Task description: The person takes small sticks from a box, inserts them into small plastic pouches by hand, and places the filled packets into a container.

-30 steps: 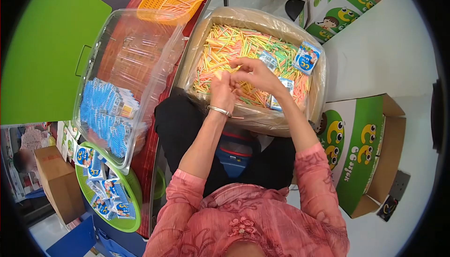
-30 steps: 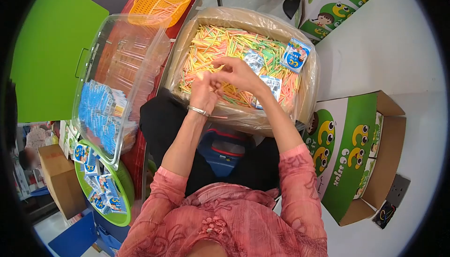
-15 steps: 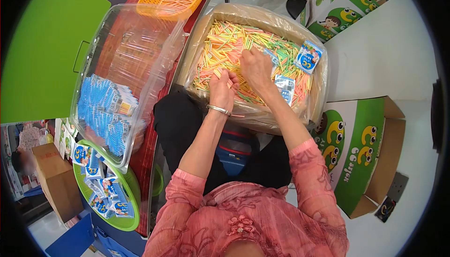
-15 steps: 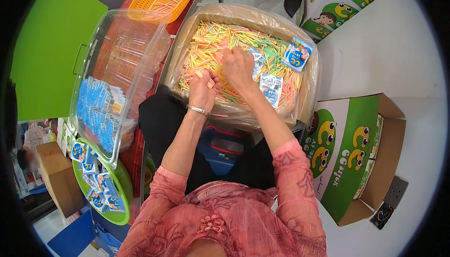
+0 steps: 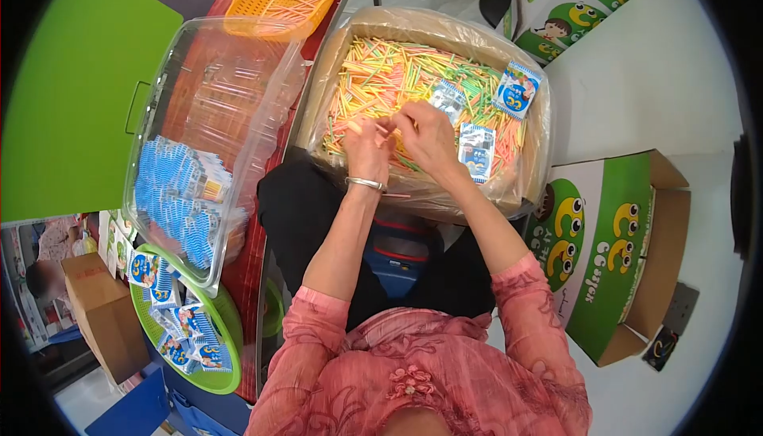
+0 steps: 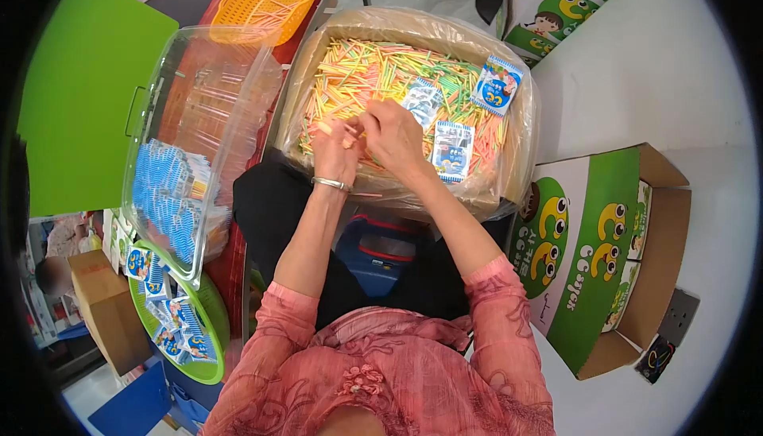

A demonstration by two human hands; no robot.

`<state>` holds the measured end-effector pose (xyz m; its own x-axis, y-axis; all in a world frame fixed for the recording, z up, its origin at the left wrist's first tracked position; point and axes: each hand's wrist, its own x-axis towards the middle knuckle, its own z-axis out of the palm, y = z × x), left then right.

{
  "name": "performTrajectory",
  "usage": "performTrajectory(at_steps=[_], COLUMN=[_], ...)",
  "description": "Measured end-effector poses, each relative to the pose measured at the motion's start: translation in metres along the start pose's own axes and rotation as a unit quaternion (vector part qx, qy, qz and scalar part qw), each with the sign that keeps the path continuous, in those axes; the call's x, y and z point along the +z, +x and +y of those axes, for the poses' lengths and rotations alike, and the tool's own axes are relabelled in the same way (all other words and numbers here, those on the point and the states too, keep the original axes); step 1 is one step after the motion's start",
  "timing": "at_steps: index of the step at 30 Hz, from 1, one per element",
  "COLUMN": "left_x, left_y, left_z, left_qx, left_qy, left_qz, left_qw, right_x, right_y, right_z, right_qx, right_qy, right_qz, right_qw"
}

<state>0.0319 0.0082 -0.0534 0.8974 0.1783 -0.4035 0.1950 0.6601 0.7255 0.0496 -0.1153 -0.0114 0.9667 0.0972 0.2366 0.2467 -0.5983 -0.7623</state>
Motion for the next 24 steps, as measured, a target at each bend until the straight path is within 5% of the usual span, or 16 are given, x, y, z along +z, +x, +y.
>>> performTrajectory(at_steps=[3,7,13,19,22,24], left_x=[0.011,0.010,0.023,0.035,0.047,0.053], left_y=[-0.006,-0.009,-0.025,-0.038,-0.049,-0.051], left_z=[0.007,0.014,0.002,0.005,0.013,0.010], left_qx=[0.011,-0.027,0.022,-0.037,-0.119,-0.122], left_qy=[-0.015,0.117,0.333,0.359,0.310,0.321], left_qz=[0.041,-0.073,-0.198,-0.335,-0.384,-0.398], left_qw=[0.999,0.990,0.922,0.871,0.862,0.851], right_x=[0.011,0.011,-0.033,-0.058,-0.084,-0.080], right_y=[0.013,0.016,-0.008,-0.037,-0.047,-0.054], right_z=[0.007,-0.001,0.008,0.017,0.008,0.023], right_qx=[-0.042,-0.052,-0.052,0.033,0.199,0.158], right_qy=[-0.077,0.096,0.080,0.213,0.382,0.403], right_qz=[0.028,0.049,-0.086,-0.062,-0.146,-0.118], right_qw=[0.996,0.993,0.992,0.975,0.891,0.894])
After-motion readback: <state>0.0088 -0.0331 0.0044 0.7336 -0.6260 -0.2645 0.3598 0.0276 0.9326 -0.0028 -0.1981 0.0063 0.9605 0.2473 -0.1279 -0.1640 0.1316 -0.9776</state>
